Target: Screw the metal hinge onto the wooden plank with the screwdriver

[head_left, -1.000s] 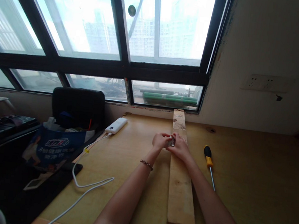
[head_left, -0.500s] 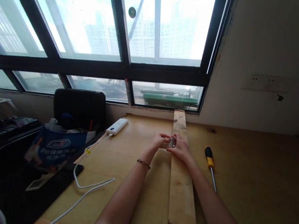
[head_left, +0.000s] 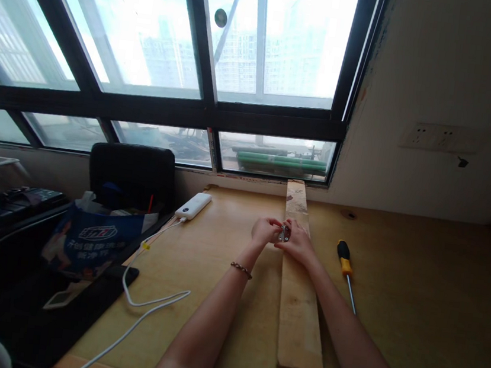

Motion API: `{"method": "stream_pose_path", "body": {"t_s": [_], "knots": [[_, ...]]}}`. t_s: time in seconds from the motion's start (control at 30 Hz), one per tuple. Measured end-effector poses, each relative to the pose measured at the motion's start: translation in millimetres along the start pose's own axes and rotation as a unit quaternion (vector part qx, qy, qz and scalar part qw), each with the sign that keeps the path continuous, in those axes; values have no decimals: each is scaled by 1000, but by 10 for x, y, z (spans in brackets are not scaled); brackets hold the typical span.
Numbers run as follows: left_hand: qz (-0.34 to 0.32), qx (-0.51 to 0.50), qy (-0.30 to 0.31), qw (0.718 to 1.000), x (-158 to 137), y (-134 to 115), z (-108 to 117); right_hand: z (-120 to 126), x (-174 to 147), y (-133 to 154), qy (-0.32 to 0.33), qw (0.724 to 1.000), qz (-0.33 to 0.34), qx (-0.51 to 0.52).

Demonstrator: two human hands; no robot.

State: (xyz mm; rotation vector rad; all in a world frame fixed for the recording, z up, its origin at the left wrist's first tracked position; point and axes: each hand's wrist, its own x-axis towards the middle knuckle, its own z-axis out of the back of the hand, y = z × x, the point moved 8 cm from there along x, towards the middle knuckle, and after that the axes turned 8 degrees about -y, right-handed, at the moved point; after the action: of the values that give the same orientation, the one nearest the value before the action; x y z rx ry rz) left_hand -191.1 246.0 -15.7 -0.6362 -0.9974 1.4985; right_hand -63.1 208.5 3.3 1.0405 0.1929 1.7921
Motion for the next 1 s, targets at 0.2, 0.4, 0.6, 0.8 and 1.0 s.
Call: {"method": "stream_pose_path", "body": {"t_s": [0.2, 0.4, 0.6, 0.8, 1.0], "knots": [[-3, 30, -21, 999, -23, -37, 41, 16, 0, 19, -4, 1000, 4, 1], [-53, 90, -40, 994, -66, -167, 62, 17, 7, 14, -4, 1000, 2, 2], [-49, 53, -36, 997, -8, -89, 38, 26, -4, 31, -5, 1000, 7, -2], [-69, 86, -18, 994, -15, -125, 16, 35, 2, 39, 0, 1000, -8, -2], [-117, 141, -15, 983, -58, -277, 59, 39, -4, 72, 7, 1000, 2, -18]]}}
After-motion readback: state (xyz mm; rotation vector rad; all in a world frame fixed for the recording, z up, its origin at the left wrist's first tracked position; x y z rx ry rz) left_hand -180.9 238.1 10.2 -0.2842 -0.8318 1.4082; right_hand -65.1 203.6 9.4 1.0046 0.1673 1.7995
